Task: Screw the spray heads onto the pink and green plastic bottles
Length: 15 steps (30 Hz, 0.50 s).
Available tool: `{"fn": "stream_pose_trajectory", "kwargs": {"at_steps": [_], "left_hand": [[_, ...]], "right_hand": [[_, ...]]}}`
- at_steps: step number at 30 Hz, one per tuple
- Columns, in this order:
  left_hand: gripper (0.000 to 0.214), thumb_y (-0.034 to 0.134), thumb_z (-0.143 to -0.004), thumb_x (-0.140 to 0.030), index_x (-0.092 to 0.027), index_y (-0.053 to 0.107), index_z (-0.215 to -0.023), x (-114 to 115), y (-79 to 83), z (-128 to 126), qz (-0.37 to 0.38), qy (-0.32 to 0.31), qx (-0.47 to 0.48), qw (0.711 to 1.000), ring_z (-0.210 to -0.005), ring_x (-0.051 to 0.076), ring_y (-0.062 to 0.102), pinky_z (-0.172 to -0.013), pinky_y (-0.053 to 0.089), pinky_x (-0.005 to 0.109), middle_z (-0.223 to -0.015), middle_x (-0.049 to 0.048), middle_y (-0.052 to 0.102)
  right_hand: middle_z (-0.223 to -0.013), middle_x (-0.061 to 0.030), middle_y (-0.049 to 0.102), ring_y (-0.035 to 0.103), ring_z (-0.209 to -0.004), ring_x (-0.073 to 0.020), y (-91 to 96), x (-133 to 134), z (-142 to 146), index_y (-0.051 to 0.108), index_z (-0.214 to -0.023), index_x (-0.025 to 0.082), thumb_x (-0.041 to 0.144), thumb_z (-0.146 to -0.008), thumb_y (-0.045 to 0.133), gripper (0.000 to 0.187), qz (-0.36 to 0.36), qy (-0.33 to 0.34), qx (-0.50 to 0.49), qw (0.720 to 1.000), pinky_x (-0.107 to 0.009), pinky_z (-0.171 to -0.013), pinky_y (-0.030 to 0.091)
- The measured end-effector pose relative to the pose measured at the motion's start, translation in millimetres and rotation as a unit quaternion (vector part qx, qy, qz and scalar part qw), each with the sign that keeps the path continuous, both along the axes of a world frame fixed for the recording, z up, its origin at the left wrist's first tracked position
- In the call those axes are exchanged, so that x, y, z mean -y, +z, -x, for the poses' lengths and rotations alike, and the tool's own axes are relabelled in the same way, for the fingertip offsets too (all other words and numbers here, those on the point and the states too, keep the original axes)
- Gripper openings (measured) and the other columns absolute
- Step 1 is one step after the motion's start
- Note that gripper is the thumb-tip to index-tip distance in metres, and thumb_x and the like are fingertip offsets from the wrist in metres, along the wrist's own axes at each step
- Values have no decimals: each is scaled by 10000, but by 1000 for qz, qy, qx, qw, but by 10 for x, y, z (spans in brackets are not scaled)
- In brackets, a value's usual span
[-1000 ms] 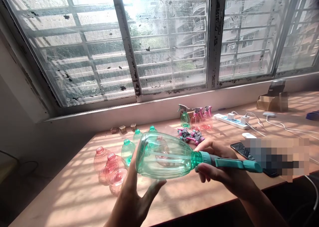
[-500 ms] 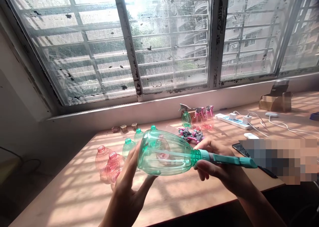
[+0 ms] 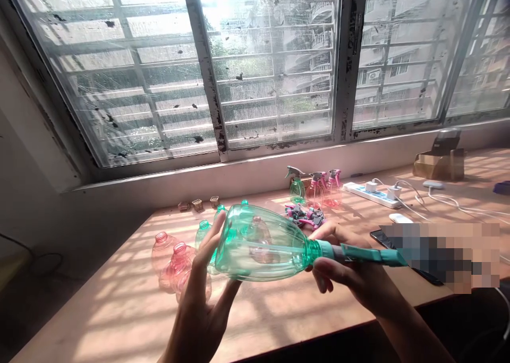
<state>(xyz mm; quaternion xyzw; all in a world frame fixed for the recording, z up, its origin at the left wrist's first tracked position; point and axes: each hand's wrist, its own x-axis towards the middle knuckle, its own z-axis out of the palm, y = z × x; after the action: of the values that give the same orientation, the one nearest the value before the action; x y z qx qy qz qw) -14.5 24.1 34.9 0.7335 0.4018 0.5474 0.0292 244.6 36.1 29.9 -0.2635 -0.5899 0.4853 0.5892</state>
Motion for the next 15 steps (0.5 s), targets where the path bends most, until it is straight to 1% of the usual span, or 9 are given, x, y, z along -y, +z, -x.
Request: {"fn": "stream_pose_trajectory", "kwargs": {"at_steps": [3, 5, 8, 10, 12, 15], "left_hand": [[503, 648, -1020, -434, -355, 465, -1482, -1, -55, -4, 22, 1, 7, 1000, -1482, 344, 516, -1225, 415, 573, -1588, 70, 571], [520, 682, -986, -505, -334, 493, -1439, 13, -81, -2, 39, 4, 15, 999, -1442, 356, 555, -1208, 432, 568, -1528, 84, 615], [542, 697, -927, -628, -302, 551, -1334, 49, -83, 2, 59, 12, 24, 998, -1323, 367, 642, -1127, 508, 537, -1353, 88, 701], [541, 663, -922, -680, -286, 575, -1282, 67, -67, 1, 77, 12, 37, 996, -1270, 369, 664, -1081, 534, 527, -1294, 87, 718], [489, 628, -950, -671, -288, 588, -1251, 67, -42, -6, 82, 9, 54, 995, -1317, 367, 641, -1099, 525, 531, -1342, 83, 710], [353, 624, -1003, -568, -341, 572, -1268, 33, 1, -23, 39, -11, 37, 998, -1470, 336, 531, -1196, 456, 528, -1525, 40, 631]], "right_hand": [[-513, 76, 611, 554, -448, -135, -13, -12, -14, 636, -938, 222, 435, -884, 829, 293, -11, 0, 1, 1000, -255, -462, 453], [-519, 78, 603, 541, -445, -126, -27, -16, -31, 654, -930, 220, 394, -864, 854, 274, -23, -14, 7, 1000, -248, -453, 458], [-608, 61, 644, 575, -500, -124, -38, -6, -55, 684, -945, 225, 299, -810, 905, 270, -33, -33, 7, 999, -235, -463, 497], [-666, 47, 678, 601, -549, -125, -37, 9, -67, 694, -976, 234, 244, -797, 911, 282, -40, -35, 12, 999, -227, -494, 514], [-675, 46, 693, 620, -571, -127, -29, 22, -74, 697, -993, 240, 228, -793, 914, 295, -44, -31, 19, 998, -222, -512, 521], [-616, 57, 682, 628, -539, -132, -9, 25, -76, 691, -958, 234, 298, -805, 915, 279, -21, -26, 8, 999, -231, -506, 517]]}}
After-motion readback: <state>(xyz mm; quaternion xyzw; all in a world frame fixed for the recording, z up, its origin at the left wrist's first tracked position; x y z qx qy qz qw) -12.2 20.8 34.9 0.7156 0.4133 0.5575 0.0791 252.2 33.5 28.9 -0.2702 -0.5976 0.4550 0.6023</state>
